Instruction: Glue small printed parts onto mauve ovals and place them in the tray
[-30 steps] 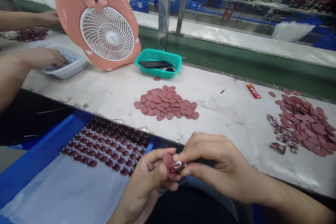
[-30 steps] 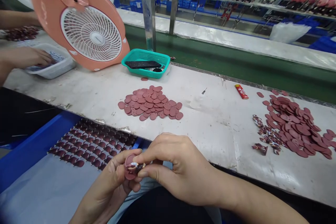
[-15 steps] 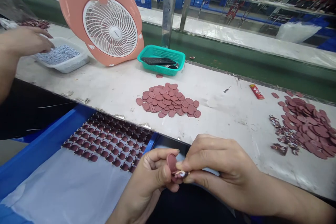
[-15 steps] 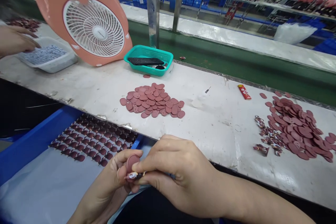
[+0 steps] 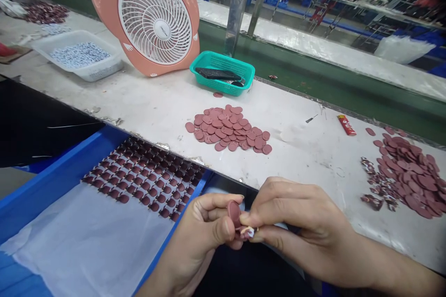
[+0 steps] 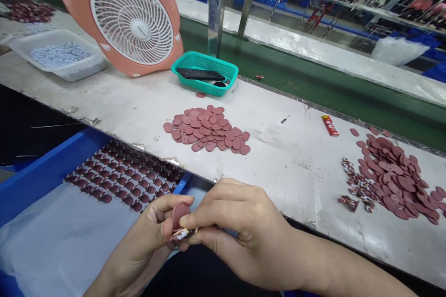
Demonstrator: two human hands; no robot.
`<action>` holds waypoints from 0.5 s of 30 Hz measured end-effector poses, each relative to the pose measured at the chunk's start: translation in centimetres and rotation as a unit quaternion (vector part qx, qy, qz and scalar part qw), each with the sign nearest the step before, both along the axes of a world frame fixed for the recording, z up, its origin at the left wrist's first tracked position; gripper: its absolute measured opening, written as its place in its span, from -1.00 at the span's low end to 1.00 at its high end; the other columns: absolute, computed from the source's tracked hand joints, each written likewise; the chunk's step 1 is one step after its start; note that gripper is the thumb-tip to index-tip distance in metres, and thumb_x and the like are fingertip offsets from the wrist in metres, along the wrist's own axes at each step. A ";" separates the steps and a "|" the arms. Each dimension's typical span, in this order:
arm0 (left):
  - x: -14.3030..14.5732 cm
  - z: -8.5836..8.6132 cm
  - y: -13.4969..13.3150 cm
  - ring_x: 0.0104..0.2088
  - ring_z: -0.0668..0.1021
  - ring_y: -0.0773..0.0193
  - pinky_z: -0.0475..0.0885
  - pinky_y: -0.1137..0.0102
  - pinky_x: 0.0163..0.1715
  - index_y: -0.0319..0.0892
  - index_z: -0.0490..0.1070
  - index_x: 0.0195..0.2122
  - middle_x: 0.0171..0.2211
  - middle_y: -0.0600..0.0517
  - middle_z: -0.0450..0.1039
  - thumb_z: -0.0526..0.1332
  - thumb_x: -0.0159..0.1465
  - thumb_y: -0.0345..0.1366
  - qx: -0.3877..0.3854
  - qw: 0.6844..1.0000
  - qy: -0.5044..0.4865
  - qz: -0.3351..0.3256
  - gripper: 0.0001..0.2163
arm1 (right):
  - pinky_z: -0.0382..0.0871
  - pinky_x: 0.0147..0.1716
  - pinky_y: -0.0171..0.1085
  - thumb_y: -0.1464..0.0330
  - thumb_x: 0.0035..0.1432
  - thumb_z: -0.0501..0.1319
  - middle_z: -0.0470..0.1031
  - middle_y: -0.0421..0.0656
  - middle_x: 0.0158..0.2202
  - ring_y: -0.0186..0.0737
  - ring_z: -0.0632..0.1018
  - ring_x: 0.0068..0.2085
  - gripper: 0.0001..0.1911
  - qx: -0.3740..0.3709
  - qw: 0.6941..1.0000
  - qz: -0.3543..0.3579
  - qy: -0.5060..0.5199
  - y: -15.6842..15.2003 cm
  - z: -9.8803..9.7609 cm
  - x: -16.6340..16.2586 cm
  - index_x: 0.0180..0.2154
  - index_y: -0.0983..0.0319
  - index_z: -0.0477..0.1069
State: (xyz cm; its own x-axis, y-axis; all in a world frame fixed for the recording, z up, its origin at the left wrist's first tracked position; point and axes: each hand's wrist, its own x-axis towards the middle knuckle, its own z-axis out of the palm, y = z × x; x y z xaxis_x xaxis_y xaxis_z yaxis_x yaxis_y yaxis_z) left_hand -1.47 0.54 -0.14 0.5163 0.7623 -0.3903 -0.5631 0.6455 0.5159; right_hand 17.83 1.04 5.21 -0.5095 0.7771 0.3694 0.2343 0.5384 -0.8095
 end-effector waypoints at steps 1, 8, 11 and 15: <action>0.0 -0.1 0.0 -0.56 0.58 0.43 0.43 0.63 -0.52 -0.06 0.71 -0.30 -0.57 0.08 0.62 0.60 -0.06 -0.17 0.001 1.000 -0.002 0.000 -0.71 | 0.47 -0.15 -0.42 0.60 0.24 0.34 0.61 -0.12 -0.28 -0.38 0.58 -0.25 -0.84 -0.002 1.000 -0.001 -0.001 0.0 0.0 0.0 -0.12 0.37 0.55; -0.5 -0.6 0.0 -0.52 0.63 0.40 0.51 0.62 -0.51 -0.04 0.70 -0.27 -0.50 0.08 0.66 0.58 -0.01 -0.18 -0.020 1.000 -0.006 -0.009 -0.73 | 0.45 -0.13 -0.45 0.59 0.23 0.36 0.61 -0.14 -0.25 -0.39 0.57 -0.22 -0.79 -0.038 0.999 0.010 -0.002 0.4 0.2 -0.1 -0.09 0.35 0.56; -0.6 -0.9 0.1 -0.46 0.66 0.36 0.53 0.61 -0.52 -0.07 0.70 -0.29 -0.42 0.05 0.69 0.59 -0.04 -0.16 -0.017 1.000 -0.004 -0.009 -0.72 | 0.45 -0.14 -0.45 0.50 0.15 0.46 0.58 -0.13 -0.19 -0.37 0.55 -0.18 -0.59 -0.053 0.999 0.008 -0.007 0.5 0.4 0.1 0.04 0.34 0.51; -0.8 -1.0 0.2 -0.47 0.66 0.36 0.54 0.60 -0.54 -0.08 0.70 -0.25 -0.45 0.06 0.68 0.58 -0.01 -0.16 -0.019 1.000 -0.007 -0.011 -0.70 | 0.47 -0.22 -0.47 0.48 0.22 0.41 0.54 -0.14 -0.20 -0.39 0.55 -0.23 -0.62 -0.052 0.999 0.002 -0.014 0.6 0.0 0.4 0.08 0.27 0.51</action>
State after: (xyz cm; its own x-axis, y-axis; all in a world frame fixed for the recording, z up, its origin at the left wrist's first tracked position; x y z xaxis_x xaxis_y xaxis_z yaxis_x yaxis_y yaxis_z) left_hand -2.23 0.76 -1.18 0.5390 0.7355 -0.4106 -0.5558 0.6768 0.4828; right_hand 18.25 1.61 5.21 -0.5213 0.8084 0.2735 0.2550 0.4533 -0.8541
